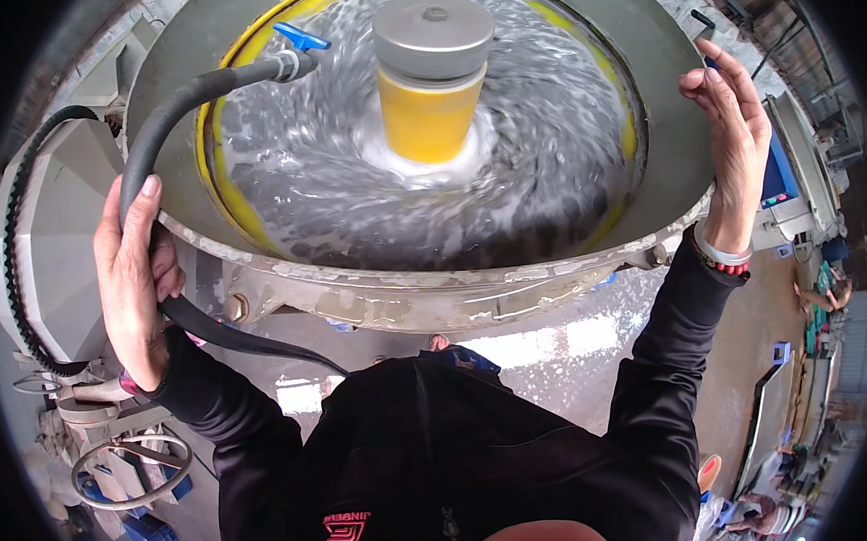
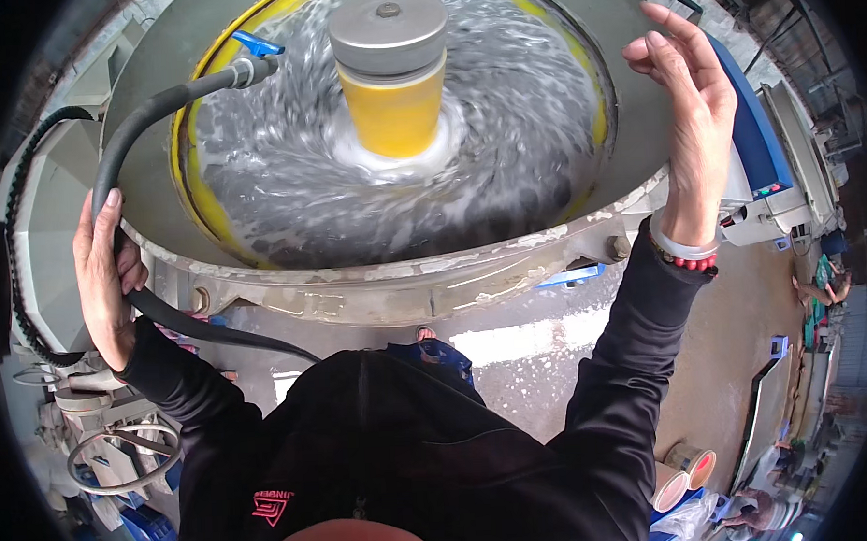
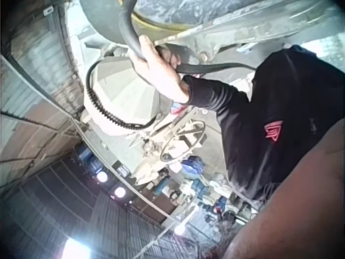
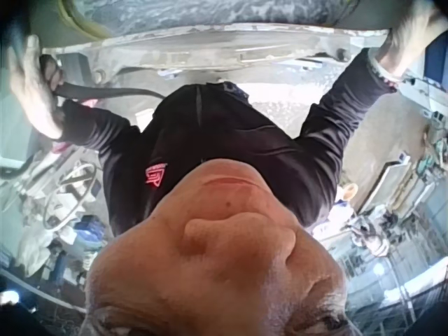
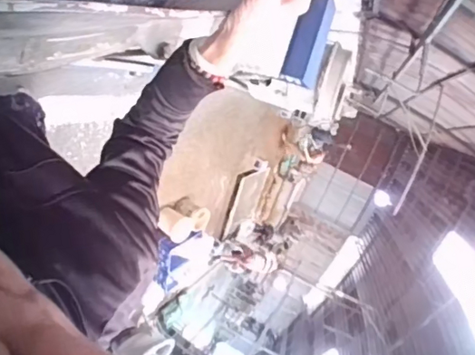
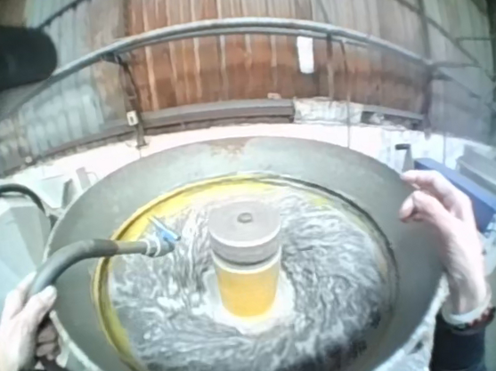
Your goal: The person uses a hose to spray water into a large rotating centrifugal finishing machine filled with metal parts, occasionally reaching in with their hands to adjust the flow or clear the rim.
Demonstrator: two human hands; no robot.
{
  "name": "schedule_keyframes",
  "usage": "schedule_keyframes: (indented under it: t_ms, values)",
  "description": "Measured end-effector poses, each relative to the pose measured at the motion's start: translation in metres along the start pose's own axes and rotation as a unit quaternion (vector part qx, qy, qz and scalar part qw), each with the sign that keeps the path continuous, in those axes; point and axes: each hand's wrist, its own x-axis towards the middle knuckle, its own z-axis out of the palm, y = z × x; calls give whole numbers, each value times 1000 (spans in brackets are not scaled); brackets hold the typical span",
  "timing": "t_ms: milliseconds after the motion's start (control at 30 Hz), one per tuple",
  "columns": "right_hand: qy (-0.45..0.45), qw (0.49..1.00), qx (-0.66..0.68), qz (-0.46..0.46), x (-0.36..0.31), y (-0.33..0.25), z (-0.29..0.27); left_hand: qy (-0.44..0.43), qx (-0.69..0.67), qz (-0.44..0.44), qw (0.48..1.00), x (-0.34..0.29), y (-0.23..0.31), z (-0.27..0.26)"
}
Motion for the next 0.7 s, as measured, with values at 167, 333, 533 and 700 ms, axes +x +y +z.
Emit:
schedule_keyframes:
  t_ms: [167,333,533,700]
  values:
    - [-10,1000,-19,-7,2,-3,3,-10,-9,-5,1000,0,-2,-4]
    - [-36,999,-15,-17,7,13,-18,-26,-11,17,999,2,-3,-1]
    - [-41,998,-25,-32,10,14,-13,-41,-11,29,999,6,-8,-9]
    - [-46,998,-28,-31,11,18,-21,-53,-6,34,998,4,-5,-9]
